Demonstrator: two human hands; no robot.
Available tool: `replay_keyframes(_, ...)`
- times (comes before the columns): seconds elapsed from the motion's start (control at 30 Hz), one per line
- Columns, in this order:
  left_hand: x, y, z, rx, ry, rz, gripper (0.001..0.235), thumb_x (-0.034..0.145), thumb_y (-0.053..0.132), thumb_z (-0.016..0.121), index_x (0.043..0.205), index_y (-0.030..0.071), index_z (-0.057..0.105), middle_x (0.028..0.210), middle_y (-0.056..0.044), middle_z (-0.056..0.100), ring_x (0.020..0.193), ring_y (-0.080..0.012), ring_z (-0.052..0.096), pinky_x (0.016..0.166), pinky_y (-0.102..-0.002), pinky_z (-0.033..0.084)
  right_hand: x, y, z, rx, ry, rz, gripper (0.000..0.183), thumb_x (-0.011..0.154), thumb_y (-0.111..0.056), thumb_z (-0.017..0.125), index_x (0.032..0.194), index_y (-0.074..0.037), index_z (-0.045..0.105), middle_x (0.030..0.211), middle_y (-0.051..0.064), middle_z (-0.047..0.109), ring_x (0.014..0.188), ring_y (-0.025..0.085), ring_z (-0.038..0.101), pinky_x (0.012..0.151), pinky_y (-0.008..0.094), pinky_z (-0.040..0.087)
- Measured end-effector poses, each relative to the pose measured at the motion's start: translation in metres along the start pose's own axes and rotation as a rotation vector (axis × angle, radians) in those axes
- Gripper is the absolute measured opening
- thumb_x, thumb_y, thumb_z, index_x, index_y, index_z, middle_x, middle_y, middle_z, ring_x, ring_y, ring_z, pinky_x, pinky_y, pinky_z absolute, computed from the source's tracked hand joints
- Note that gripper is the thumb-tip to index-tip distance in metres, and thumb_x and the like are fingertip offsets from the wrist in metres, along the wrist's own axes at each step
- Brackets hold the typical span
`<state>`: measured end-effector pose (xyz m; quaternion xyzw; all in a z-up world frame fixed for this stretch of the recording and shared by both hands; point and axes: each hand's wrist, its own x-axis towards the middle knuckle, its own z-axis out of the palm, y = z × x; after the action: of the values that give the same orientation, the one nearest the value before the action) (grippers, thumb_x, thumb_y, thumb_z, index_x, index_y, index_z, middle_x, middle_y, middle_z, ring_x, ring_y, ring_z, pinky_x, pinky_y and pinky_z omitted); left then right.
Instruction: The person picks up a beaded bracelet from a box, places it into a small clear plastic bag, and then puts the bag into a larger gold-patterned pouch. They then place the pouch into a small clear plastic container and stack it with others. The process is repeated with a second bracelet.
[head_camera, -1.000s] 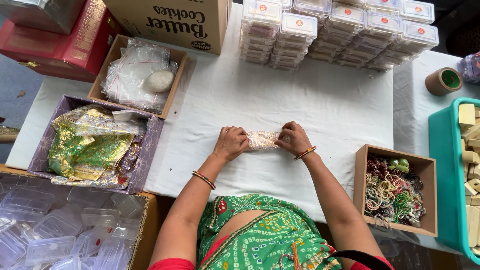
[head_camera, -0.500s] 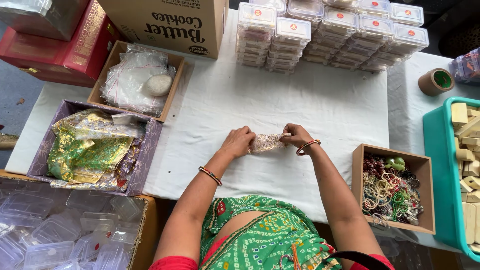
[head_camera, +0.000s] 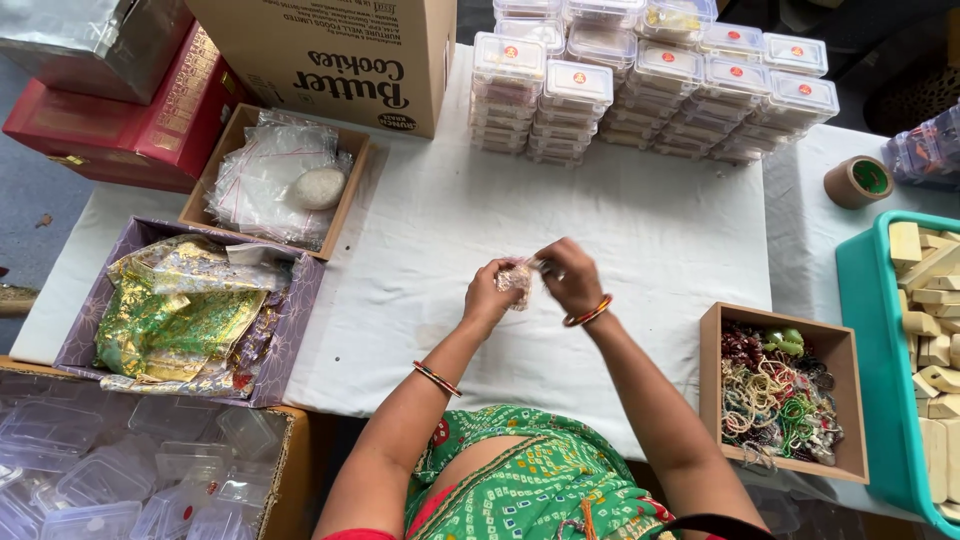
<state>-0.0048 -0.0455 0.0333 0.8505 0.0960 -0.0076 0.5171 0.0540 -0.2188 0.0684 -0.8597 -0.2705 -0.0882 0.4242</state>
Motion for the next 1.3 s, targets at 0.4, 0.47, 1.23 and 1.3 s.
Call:
replay_keyframes(0.4,0.019,0.002,-0.027,-1.105,-0.210,-0.449,0.036,0.094,0.012,0.050,0.127,0.004,0.062,0.112,-0.009,0.067,0.100,-0.0189,0.068,0.087,-0.036,0.064,-0.019,-0.065,0.002,-0.257,0.070,-0.415,0.032,0.079,-0.003,0.075,0.110,-0.005,0.070,0.106,0.008,0.070,0.098,0.028,0.068,0.090,0.043,0.052)
replay_keyframes(0.47,0.022,0.000,-0.028,-1.216,-0.251,-0.507,0.038,0.094,0.016,0.045,0.125,0.000,0.061,0.115,-0.009,0.067,0.101,-0.0210,0.069,0.087,-0.040,0.064,-0.021,-0.061,0.001,-0.335,0.074,-0.471,0.029,0.079,-0.005,0.077,0.108,-0.006,0.071,0.102,0.007,0.070,0.095,0.026,0.067,0.090,0.045,0.052)
replay_keyframes(1.23,0.012,-0.072,0.020,-0.368,-0.068,-0.201,0.052,0.087,0.019,0.078,0.123,0.013,0.041,0.102,-0.012,0.067,0.084,-0.0171,0.065,0.070,-0.033,0.054,-0.076,0.087,0.078,0.771,0.066,0.940,0.012,0.089,-0.008,0.077,0.097,-0.001,0.072,0.083,0.005,0.072,0.069,0.011,0.064,0.060,0.028,0.055)
replay_keyframes(1.3,0.015,-0.076,0.022,-0.236,-0.076,-0.208,0.050,0.088,0.019,0.079,0.122,0.013,0.042,0.101,-0.012,0.070,0.083,-0.0172,0.066,0.071,-0.032,0.054,-0.076,0.094,0.080,0.711,0.050,0.912,0.012,0.088,-0.007,0.078,0.097,-0.001,0.073,0.082,0.005,0.072,0.068,0.011,0.064,0.058,0.027,0.054)
